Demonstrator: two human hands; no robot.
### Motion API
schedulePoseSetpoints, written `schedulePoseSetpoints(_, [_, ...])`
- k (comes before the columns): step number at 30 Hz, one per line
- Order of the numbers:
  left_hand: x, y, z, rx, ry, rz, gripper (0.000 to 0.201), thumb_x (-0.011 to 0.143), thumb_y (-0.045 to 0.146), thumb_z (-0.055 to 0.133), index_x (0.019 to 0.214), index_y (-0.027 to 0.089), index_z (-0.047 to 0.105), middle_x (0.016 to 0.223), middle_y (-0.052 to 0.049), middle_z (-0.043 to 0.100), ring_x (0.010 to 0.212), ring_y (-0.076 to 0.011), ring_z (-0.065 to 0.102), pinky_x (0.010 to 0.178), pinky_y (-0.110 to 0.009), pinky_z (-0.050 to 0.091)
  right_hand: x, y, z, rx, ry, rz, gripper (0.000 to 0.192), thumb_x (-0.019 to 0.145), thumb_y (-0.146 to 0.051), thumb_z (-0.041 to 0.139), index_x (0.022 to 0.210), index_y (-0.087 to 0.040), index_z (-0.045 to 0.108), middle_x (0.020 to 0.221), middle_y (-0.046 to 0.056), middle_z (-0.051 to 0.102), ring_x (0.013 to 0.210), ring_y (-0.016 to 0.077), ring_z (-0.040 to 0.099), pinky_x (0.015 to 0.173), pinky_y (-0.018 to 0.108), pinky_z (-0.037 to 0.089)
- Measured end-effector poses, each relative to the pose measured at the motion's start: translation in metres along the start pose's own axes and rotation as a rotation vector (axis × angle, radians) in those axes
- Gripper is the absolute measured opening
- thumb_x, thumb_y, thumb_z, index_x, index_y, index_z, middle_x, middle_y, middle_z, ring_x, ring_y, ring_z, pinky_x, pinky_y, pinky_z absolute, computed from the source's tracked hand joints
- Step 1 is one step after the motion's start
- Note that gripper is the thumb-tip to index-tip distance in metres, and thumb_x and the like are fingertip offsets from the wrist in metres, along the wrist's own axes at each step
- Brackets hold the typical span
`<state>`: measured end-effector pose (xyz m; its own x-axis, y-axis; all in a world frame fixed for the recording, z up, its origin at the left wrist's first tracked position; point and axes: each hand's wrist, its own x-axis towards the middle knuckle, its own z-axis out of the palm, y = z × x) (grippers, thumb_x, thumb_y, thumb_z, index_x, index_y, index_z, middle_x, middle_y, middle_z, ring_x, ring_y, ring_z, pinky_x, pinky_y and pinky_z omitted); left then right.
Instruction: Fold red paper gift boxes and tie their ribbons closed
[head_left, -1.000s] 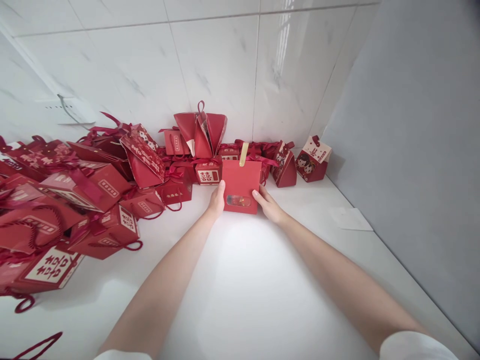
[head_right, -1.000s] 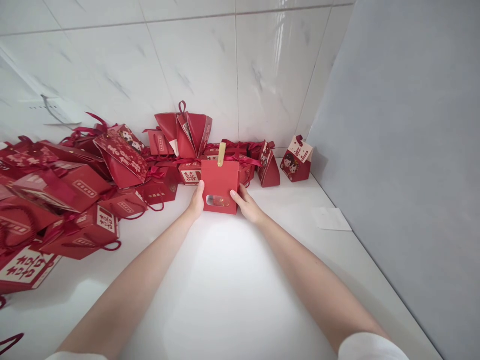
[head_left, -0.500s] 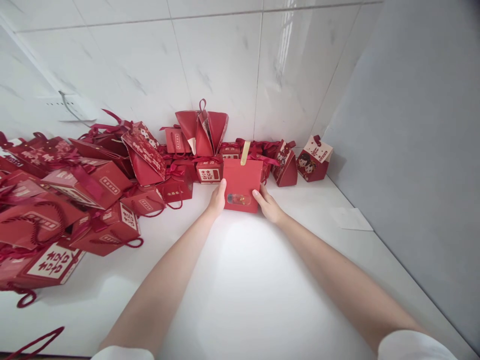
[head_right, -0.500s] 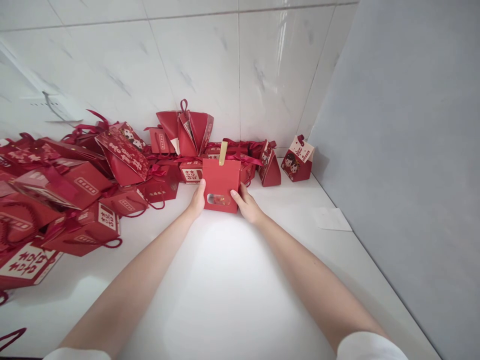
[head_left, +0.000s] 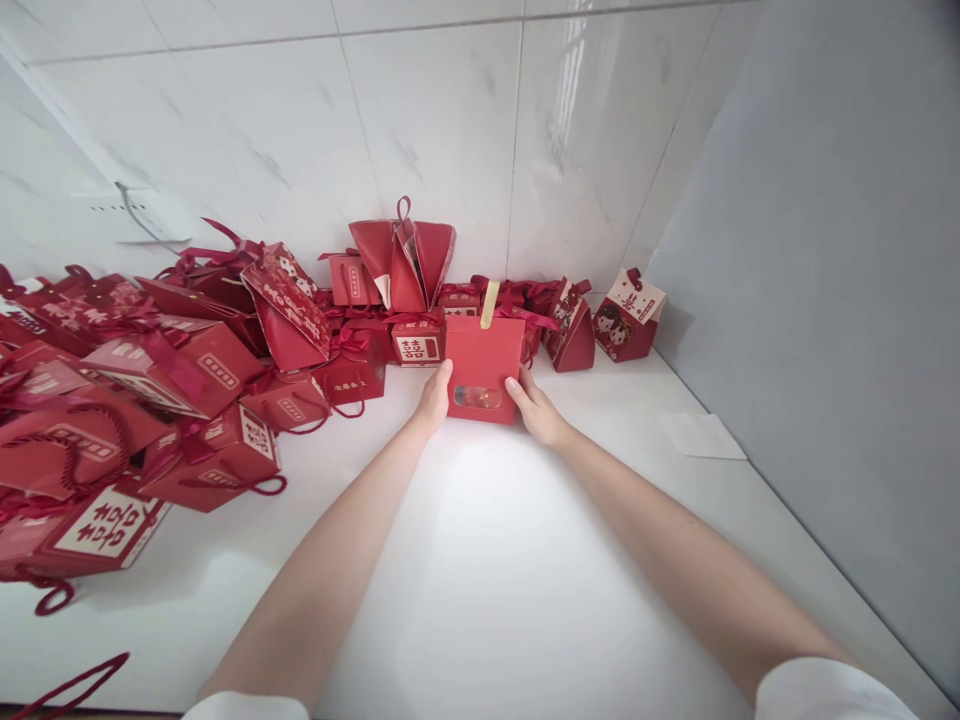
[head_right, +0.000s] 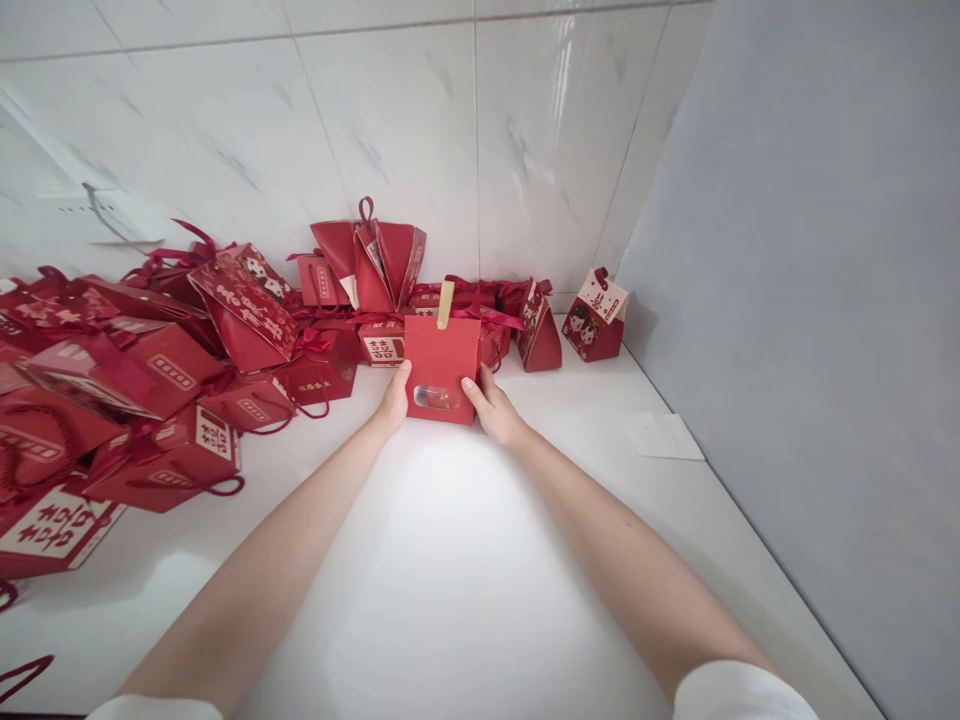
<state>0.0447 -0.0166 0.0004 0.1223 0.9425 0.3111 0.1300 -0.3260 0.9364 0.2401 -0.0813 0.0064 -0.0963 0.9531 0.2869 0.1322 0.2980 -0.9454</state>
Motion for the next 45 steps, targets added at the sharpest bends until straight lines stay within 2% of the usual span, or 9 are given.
schedulePoseSetpoints(5, [-0.007,0.015,-0.003,-0.063,-0.051,-0.069,0.061,0.091,0.063,0.042,0.118,0.015,0.067,0.121,-0.011,0.069,0.118,-0.0269,0.062,0.104,-0.04,0.047,0.001,-0.004,-0.002,-0.029,0.059,-0.033,0.066,0.096,-0.063,0.032,0.152,-0.028,0.03,0.157,0.0,0.035,0.147,0.0188,0.028,0.124,0.041,0.017])
schedulePoseSetpoints(9, [-0.01,0.025,-0.005,-0.052,-0.129,-0.063,0.059,0.089,0.063,0.045,0.106,0.014,0.072,0.112,-0.011,0.073,0.112,-0.0281,0.065,0.101,-0.04,0.049,0.001,-0.003,-0.004,-0.035,0.109,-0.032,0.066,0.096,-0.065,0.029,0.149,-0.028,0.036,0.156,0.0,0.037,0.148,0.0191,0.027,0.124,0.042,0.015])
schedulePoseSetpoints(15, [-0.01,0.029,-0.004,-0.116,-0.155,-0.045,0.056,0.089,0.061,0.046,0.109,0.015,0.071,0.115,-0.01,0.072,0.116,-0.028,0.063,0.103,-0.041,0.047,0.004,0.004,-0.005,-0.007,0.133,-0.036,0.063,0.096,-0.061,0.037,0.147,-0.025,0.037,0.151,0.005,0.045,0.141,0.0214,0.039,0.12,0.041,0.025])
schedulePoseSetpoints(19, [-0.013,0.029,-0.004,-0.082,-0.201,0.105,0.049,0.088,0.056,0.052,0.111,0.016,0.069,0.117,-0.009,0.071,0.111,-0.0279,0.064,0.1,-0.04,0.048,0.003,0.004,-0.005,0.044,0.187,-0.082,0.056,0.095,-0.058,0.04,0.137,-0.023,0.045,0.141,0.008,0.054,0.132,0.0225,0.048,0.113,0.04,0.036])
schedulePoseSetpoints(23, [-0.017,0.025,-0.003,0.055,-0.152,0.205,0.049,0.089,0.056,0.049,0.112,0.017,0.068,0.116,-0.009,0.071,0.106,-0.0271,0.066,0.094,-0.038,0.05,0.0,-0.002,-0.004,-0.008,0.268,-0.137,0.05,0.097,-0.058,0.033,0.125,-0.022,0.052,0.13,0.009,0.061,0.123,0.023,0.055,0.107,0.04,0.041])
schedulePoseSetpoints(29, [-0.017,0.02,-0.002,0.198,-0.124,0.151,0.053,0.092,0.059,0.04,0.116,0.019,0.066,0.114,-0.008,0.072,0.107,-0.0273,0.066,0.092,-0.038,0.05,-0.001,-0.007,-0.001,-0.088,0.314,-0.145,0.048,0.098,-0.058,0.031,0.123,-0.021,0.049,0.125,0.011,0.062,0.115,0.0243,0.058,0.1,0.04,0.045])
schedulePoseSetpoints(38, [-0.017,0.025,-0.001,0.241,-0.146,0.138,0.052,0.094,0.059,0.036,0.12,0.022,0.061,0.119,-0.007,0.07,0.112,-0.026,0.064,0.094,-0.038,0.049,-0.002,-0.005,0.0,-0.16,0.374,-0.122,0.048,0.098,-0.058,0.03,0.122,-0.02,0.048,0.124,0.013,0.062,0.112,0.0266,0.06,0.097,0.043,0.045])
schedulePoseSetpoints(42, [-0.018,0.032,0.0,0.276,-0.124,0.171,0.045,0.095,0.057,0.039,0.117,0.021,0.056,0.113,-0.008,0.069,0.103,-0.0237,0.066,0.088,-0.036,0.052,-0.001,-0.005,-0.003,-0.155,0.385,-0.118,0.049,0.098,-0.059,0.03,0.121,-0.02,0.049,0.125,0.013,0.062,0.114,0.0269,0.059,0.098,0.044,0.045])
schedulePoseSetpoints(45, [-0.016,0.031,0.001,0.251,-0.029,0.219,0.04,0.093,0.054,0.046,0.118,0.022,0.05,0.115,-0.01,0.066,0.1,-0.021,0.066,0.086,-0.035,0.053,0.0,-0.005,-0.007,-0.127,0.356,-0.1,0.049,0.096,-0.06,0.036,0.123,-0.021,0.05,0.126,0.012,0.063,0.115,0.0274,0.059,0.099,0.044,0.046])
